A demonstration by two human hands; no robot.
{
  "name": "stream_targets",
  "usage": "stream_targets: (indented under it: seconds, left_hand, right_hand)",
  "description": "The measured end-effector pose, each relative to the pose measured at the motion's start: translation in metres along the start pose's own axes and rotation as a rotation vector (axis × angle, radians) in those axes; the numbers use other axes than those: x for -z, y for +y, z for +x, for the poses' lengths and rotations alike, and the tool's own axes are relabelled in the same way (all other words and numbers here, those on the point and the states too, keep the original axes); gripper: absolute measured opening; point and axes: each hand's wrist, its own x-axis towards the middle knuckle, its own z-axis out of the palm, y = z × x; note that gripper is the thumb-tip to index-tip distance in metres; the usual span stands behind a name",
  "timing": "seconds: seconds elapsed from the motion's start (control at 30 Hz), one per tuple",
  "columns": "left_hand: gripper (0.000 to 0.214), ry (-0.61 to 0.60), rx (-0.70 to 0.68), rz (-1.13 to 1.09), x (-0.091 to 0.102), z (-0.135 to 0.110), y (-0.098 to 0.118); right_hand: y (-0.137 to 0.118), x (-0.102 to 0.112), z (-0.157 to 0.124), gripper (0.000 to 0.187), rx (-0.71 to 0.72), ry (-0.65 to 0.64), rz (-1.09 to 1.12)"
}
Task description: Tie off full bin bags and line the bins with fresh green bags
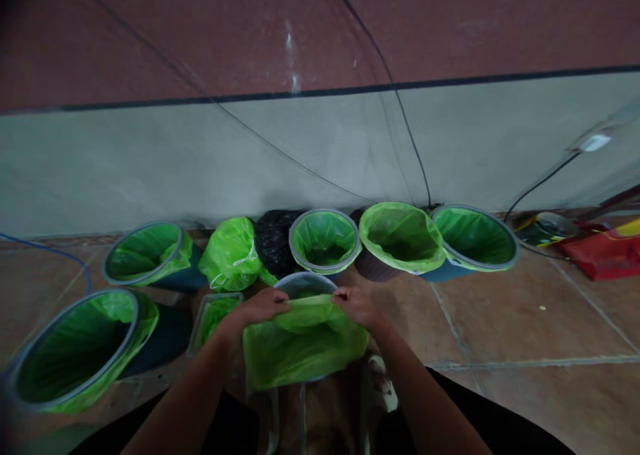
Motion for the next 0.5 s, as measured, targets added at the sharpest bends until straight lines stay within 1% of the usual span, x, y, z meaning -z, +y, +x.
stream_targets:
  seconds: [0.07,0.13,0.2,0.23,0.3,0.33,0.4,0.43,0.5]
  left_hand:
    - [0.028,0.12,0.057,0.034,0.003,0.011,-0.002]
    - [0.029,0.262,0.174,0.109,0.005,0.027,-0.003]
    - [0.03,0.36,0.291,0.164,0.002,0.042,-0.005]
    - [0.03,0.383,0.33,0.174,-0.001,0.047,-0.006]
    - [0.031,0.392,0.363,0.171,-0.01,0.052,-0.011]
    - [0.031,0.403,0.376,0.16,-0.015,0.052,-0.015]
    - [0.03,0.473,0.425,0.106,-0.024,0.047,-0.022]
    - [0.029,0.518,0.455,0.072,-0.028,0.043,-0.027]
    - [0.028,0.605,0.509,0.01,-0.033,0.035,-0.035]
  right_hand:
    - [0.002,-0.003,0.016,0.021,0.006,0.157,-0.125]
    - [0.004,-0.012,0.034,0.019,-0.014,0.335,-0.216]
    - [0.009,-0.025,0.045,0.018,-0.035,0.454,-0.263]
    - [0.012,-0.031,0.049,0.018,-0.039,0.485,-0.271]
    - [0.018,-0.042,0.051,0.02,-0.044,0.525,-0.255]
    - [0.02,-0.046,0.051,0.021,-0.043,0.543,-0.238]
    - [0.023,-0.051,0.052,0.024,-0.029,0.565,-0.191]
    - [0.023,-0.053,0.053,0.025,-0.016,0.552,-0.171]
    - [0.021,-0.056,0.058,0.025,-0.004,0.485,-0.166]
